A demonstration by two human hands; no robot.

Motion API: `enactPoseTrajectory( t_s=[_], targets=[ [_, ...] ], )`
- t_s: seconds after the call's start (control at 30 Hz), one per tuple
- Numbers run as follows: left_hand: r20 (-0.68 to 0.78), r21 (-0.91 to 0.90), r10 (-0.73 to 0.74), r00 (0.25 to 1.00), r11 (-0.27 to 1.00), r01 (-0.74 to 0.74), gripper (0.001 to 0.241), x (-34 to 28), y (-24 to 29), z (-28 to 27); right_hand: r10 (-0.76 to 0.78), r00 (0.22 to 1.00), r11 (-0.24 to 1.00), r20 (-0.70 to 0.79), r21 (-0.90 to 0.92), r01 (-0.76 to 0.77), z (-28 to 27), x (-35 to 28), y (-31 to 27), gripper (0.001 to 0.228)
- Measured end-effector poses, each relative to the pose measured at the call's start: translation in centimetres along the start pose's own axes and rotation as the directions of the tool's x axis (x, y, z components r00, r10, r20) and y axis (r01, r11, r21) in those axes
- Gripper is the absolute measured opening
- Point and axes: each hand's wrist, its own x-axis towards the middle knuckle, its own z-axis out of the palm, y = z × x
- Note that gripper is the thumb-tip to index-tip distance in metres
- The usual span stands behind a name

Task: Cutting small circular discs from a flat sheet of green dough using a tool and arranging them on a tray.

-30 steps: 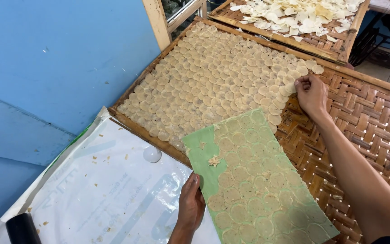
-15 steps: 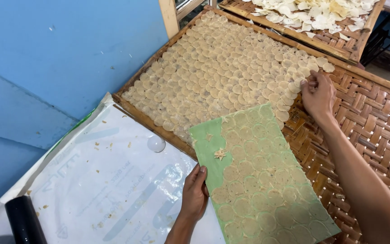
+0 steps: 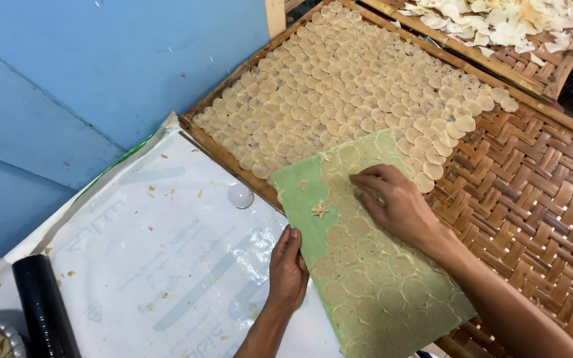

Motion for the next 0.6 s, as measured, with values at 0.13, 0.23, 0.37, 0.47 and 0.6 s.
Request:
enactPoseTrajectory(
  t_s=[0.13,0.23,0.37,0.47,0.6],
  targets=[
    [0.045,-0.003,-0.009,0.999,1.0,0.009,0.034,-0.4,0.5,0.7,-0.013,1.0,1.0,0.011,-0.028,0.014,1.2,0.8,-1.7,0.035],
    [0.064,-0.008,-0.003,0.998,1.0,0.004,0.034,-0.3,0.5,0.5,-0.052,0.999,0.992,-0.005,-0.111,0.051,2.2,1.0,-1.5,0.031],
    [0.056,-0.011,-0.003,0.998,1.0,0.004,0.033,-0.3,0.4,0.4,-0.052,0.998,0.991,-0.036,-0.122,0.048,2.0,1.1,-2.0,0.028],
    [0.073,0.053,-0.007,0.997,0.999,0.003,0.031,-0.4,0.4,0.4,-0.076,0.993,0.988,-0.095,-0.143,0.062,2.0,1.3,-2.0,0.022],
    [0.056,0.1,-0.014,0.998,0.995,0.009,0.034,-0.5,0.4,0.4,-0.038,0.994,0.995,-0.102,-0.093,0.028,1.7,1.7,-1.8,0.016]
  ],
)
